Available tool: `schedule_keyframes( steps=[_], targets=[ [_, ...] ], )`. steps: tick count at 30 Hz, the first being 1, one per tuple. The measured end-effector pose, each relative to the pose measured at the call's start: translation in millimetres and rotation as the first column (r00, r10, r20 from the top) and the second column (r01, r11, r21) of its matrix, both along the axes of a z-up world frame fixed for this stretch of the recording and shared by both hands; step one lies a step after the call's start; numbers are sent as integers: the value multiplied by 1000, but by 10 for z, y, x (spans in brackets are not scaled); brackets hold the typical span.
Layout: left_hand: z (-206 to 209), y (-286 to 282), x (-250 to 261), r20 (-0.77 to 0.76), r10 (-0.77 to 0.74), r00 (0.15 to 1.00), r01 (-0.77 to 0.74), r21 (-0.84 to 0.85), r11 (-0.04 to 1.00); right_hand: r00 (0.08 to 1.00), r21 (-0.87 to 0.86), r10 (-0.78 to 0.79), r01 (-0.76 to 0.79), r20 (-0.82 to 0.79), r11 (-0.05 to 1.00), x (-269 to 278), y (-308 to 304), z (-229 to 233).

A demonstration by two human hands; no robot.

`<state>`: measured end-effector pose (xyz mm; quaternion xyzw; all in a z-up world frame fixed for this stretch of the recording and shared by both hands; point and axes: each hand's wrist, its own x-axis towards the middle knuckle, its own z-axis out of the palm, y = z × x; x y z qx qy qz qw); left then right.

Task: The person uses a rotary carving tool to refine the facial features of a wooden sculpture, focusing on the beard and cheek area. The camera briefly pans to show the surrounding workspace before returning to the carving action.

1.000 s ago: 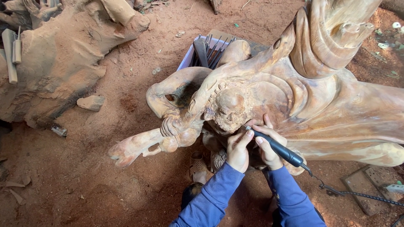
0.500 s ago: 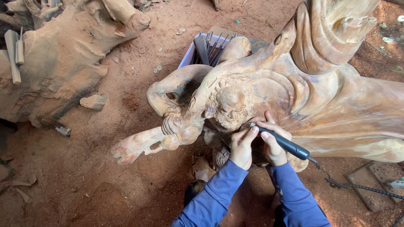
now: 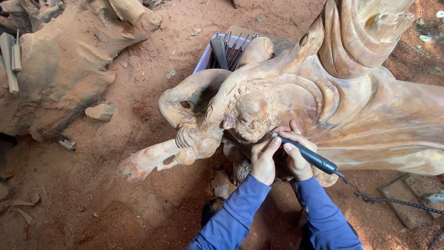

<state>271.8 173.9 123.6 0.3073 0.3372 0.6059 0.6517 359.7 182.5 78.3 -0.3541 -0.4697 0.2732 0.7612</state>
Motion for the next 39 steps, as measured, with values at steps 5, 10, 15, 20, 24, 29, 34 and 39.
schedule_keyframes(
  steps=[5, 10, 15, 20, 24, 29, 34, 39],
  targets=[
    [2, 1, 12, 0, -11, 1000, 11, -9, 1000, 1000, -14, -9, 9, 5, 1000, -16, 2, 19],
    [112, -2, -1, -12, -14, 1000, 14, -33, 999, 1000, -31, 4, -4, -2, 999, 3, -3, 19],
    [139, -4, 22, -26, 2, 1000, -3, -54, 999, 1000, -47, 4, -4, -1, 999, 25, -25, 73],
    [160, -22, 71, -27, -18, 999, 16, -75, 997, 998, -42, 19, -22, -62, 999, 140, -71, -103],
    [148, -84, 112, 68, -97, 993, 106, -141, 984, 999, -78, 8, -11, -38, 997, 172, -385, 83],
    [-67, -218, 242, 188, -216, 958, 260, -253, 932, 933, 48, -243, 240, 265, 970, 391, -829, -24],
    [-35, -522, 346, 320, -541, 778, 587, -64, 807, 866, -26, -267, 306, 424, 952, 429, -1249, 42],
    [-192, -582, 373, 347, -485, 803, 553, -131, 823, 769, -18, -267, 340, 580, 940, 475, -1384, 22]
  ],
)
